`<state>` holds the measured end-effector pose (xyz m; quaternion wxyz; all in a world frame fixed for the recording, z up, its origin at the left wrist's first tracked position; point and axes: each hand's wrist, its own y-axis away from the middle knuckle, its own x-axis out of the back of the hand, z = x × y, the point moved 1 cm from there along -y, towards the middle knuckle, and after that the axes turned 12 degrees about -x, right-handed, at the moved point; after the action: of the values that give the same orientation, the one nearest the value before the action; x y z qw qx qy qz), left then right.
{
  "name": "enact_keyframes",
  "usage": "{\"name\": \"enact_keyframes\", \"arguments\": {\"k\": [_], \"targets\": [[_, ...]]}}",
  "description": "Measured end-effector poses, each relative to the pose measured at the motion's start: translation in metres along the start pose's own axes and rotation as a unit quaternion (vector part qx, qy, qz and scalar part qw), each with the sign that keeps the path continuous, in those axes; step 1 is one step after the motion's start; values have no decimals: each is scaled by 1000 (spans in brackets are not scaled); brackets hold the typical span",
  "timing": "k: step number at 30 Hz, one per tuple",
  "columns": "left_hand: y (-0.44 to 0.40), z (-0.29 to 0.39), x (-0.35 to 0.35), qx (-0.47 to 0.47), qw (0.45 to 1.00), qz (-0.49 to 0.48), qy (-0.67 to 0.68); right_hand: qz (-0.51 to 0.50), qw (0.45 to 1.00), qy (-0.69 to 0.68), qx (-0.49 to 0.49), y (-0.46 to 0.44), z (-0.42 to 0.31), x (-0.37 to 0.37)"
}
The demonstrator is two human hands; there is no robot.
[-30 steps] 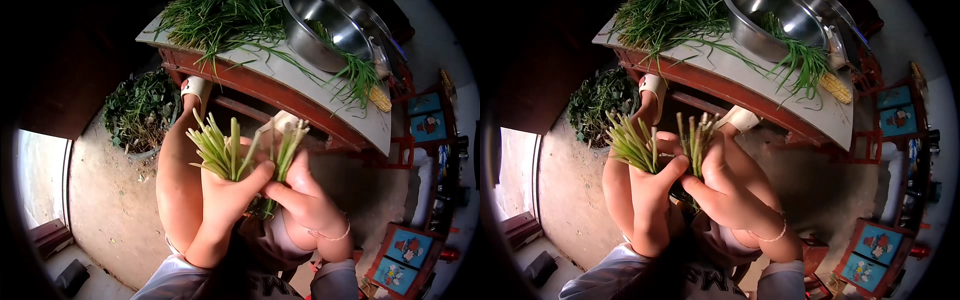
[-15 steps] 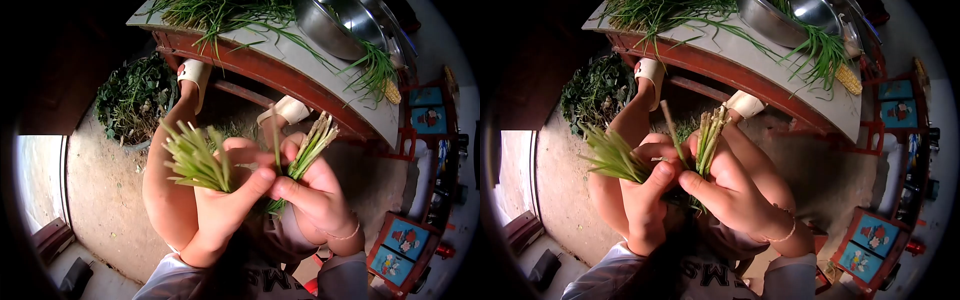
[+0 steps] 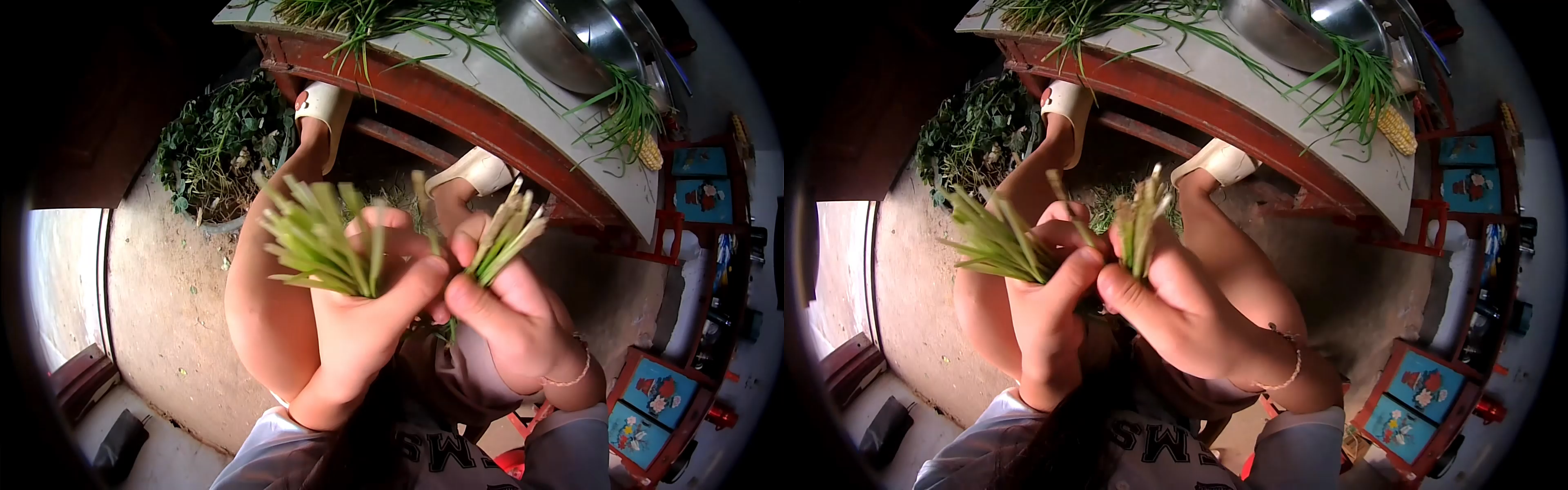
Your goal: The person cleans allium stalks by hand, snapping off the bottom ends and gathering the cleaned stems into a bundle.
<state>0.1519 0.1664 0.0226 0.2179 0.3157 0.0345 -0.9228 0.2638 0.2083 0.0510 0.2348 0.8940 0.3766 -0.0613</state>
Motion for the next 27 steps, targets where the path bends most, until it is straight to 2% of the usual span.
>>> {"name": "enact_keyframes", "arguments": {"k": [1, 2, 3, 4, 7, 9, 10, 11, 14, 16, 19, 23, 27], "targets": [[1, 2, 0, 21, 998, 14, 61, 17, 998, -51, -39, 1, 0, 1], [1, 2, 0, -7, 998, 22, 53, 66, 998, 0, -5, -2, 3, 5], [0, 3, 0, -35, 998, 30, 45, 71, 997, -34, -5, -5, 4, 8], [0, 4, 1, -36, 998, 30, 45, 83, 996, 14, 26, -8, 4, 17], [2, 7, 3, -19, 997, 77, 17, 137, 987, 39, 73, -11, 3, 24], [3, 7, 3, 10, 995, 87, 42, 145, 988, 35, 43, -11, -3, 27], [3, 6, 3, 11, 995, 87, 41, 114, 992, 45, 26, -10, -5, 29], [3, 6, 4, 19, 996, 76, 51, 114, 990, 68, 44, -10, -6, 24], [4, 7, 5, 32, 997, 56, 50, 92, 973, 208, 48, -9, -8, 22], [4, 7, 5, 35, 998, 47, 38, 79, 987, 130, 60, -13, -7, 10], [4, 4, 2, 26, 999, 30, 32, 101, 987, 87, 95, -17, -1, 9], [3, 1, 2, -7, 1000, -7, 27, 110, 986, 99, 82, -16, -2, 18], [2, 7, -1, 39, 997, 10, -73, 129, 981, 107, 101, -17, -5, 21]]}}
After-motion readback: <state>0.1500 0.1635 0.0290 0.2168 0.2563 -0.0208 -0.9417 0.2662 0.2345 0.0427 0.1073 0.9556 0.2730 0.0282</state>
